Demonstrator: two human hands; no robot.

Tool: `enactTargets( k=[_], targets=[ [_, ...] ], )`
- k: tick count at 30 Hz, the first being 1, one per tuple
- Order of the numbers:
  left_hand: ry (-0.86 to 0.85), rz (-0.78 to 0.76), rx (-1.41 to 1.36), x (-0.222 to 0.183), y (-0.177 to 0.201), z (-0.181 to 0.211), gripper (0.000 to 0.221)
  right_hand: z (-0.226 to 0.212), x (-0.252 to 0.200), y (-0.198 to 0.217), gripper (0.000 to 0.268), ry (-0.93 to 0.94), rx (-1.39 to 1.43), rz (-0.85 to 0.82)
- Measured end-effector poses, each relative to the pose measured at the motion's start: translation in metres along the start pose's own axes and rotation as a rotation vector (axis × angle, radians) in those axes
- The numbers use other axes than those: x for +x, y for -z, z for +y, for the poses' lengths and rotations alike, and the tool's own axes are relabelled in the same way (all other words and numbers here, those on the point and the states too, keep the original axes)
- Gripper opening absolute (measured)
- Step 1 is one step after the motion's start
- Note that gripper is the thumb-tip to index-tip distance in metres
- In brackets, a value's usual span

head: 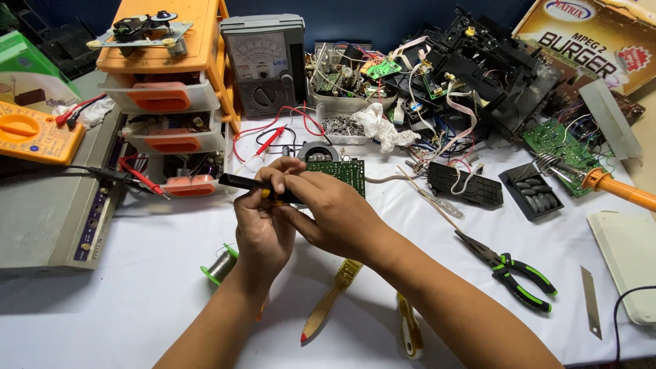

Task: Desoldering a circuit board and performing maintenance on a desoldering pump by cleaning it and applying glue.

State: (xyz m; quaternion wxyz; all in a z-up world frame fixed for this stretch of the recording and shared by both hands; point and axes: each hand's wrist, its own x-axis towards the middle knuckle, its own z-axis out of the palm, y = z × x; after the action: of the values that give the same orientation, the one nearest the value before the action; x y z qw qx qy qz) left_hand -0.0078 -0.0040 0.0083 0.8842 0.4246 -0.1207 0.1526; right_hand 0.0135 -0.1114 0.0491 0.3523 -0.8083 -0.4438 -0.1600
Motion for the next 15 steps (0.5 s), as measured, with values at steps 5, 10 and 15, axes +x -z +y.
enactTargets(
  k=[5,10,15],
  targets=[
    [-0.035,0.054,-0.118,0.002,0.010,0.002,0.029,0.011,-0.008,-0.004,0.022,-0.031,0.003,-0.010],
    [-0.031,0.102,-0.124,0.004,0.003,0.004,0.030,0.008,-0.011,0.002,0.022,-0.085,0.012,-0.033],
    [-0.178,-0.019,0.618,0.009,0.002,0.026,0.027,0.002,-0.016,0.025,0.032,-0.205,0.028,-0.015]
  ],
)
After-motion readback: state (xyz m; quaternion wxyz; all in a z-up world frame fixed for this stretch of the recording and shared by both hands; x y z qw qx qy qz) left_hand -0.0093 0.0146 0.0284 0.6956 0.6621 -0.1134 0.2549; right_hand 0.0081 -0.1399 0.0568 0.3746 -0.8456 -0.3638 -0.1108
